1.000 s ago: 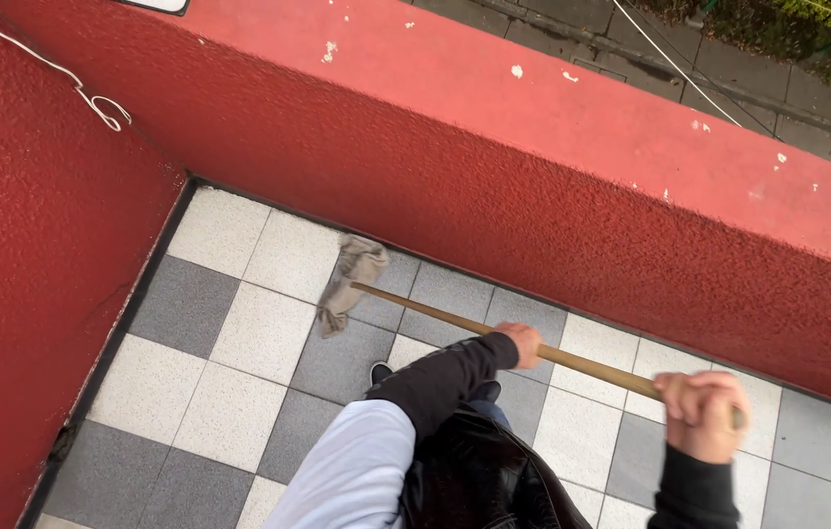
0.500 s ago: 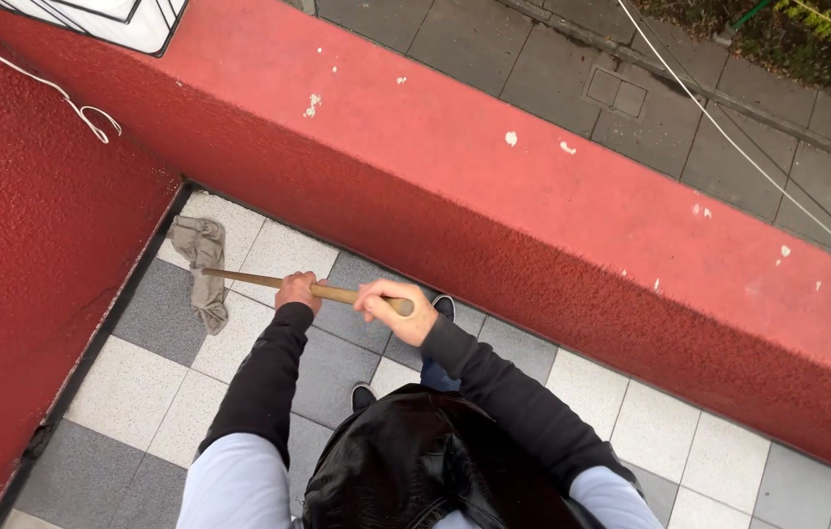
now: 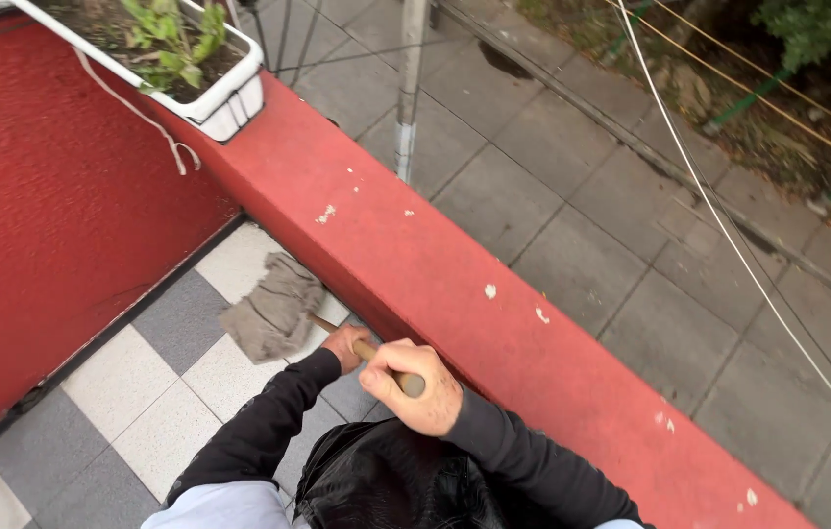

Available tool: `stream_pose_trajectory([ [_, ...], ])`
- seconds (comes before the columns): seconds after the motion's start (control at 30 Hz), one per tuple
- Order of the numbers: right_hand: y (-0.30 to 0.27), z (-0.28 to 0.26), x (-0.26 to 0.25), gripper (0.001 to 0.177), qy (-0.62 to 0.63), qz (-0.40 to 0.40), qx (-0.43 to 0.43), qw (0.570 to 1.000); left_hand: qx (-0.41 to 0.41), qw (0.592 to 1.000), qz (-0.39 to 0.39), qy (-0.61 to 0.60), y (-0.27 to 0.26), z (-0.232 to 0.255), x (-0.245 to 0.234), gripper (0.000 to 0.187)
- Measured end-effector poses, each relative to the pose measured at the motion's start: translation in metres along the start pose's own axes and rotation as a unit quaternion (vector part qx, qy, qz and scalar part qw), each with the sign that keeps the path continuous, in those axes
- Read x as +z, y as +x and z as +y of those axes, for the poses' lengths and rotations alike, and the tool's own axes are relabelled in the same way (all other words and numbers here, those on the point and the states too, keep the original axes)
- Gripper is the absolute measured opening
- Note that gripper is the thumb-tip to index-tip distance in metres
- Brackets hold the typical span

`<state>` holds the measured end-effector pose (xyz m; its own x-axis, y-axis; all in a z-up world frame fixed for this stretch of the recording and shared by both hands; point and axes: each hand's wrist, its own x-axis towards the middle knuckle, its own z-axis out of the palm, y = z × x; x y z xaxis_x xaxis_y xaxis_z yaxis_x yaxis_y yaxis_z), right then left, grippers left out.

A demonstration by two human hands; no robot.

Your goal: The person is mopping a checkered tiled floor on a balcony, moving around plants and a bicycle.

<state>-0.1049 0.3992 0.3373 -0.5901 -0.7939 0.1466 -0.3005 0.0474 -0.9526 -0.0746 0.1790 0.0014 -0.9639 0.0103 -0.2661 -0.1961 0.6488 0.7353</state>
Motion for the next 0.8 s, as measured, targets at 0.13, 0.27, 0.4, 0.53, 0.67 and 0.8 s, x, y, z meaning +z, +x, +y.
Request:
stream_pose_trajectory([
  [0.13,0.001,-0.024,-0.023,0.022,-0.001,-0.058,-0.047,0.997,0.054,0.996,-0.050,-0.044,-0.004,0.022,0.004,0.031],
  [0.27,0.015,-0.036,-0.039,0.024,0.037,-0.118,-0.076,0.989,0.044,0.983,-0.129,-0.124,-0.009,0.045,-0.008,0.030],
  [0.4,0.042,-0.043,-0.050,0.024,0.087,-0.136,-0.062,0.985,0.020,0.986,-0.096,-0.131,0.003,0.055,-0.012,0.032],
  [0.53,0.062,-0.032,-0.057,0.014,0.055,-0.085,-0.046,0.994,0.004,0.987,-0.083,-0.140,0.022,0.069,-0.006,0.035],
  [0.67,0.064,-0.021,-0.060,0.034,0.069,-0.050,-0.053,0.995,-0.016,0.987,-0.069,-0.142,0.020,0.065,-0.004,0.039],
  [0.8,0.062,-0.021,-0.053,0.037,0.072,-0.013,-0.037,0.997,-0.041,0.987,-0.054,-0.143,0.018,0.066,-0.003,0.044],
])
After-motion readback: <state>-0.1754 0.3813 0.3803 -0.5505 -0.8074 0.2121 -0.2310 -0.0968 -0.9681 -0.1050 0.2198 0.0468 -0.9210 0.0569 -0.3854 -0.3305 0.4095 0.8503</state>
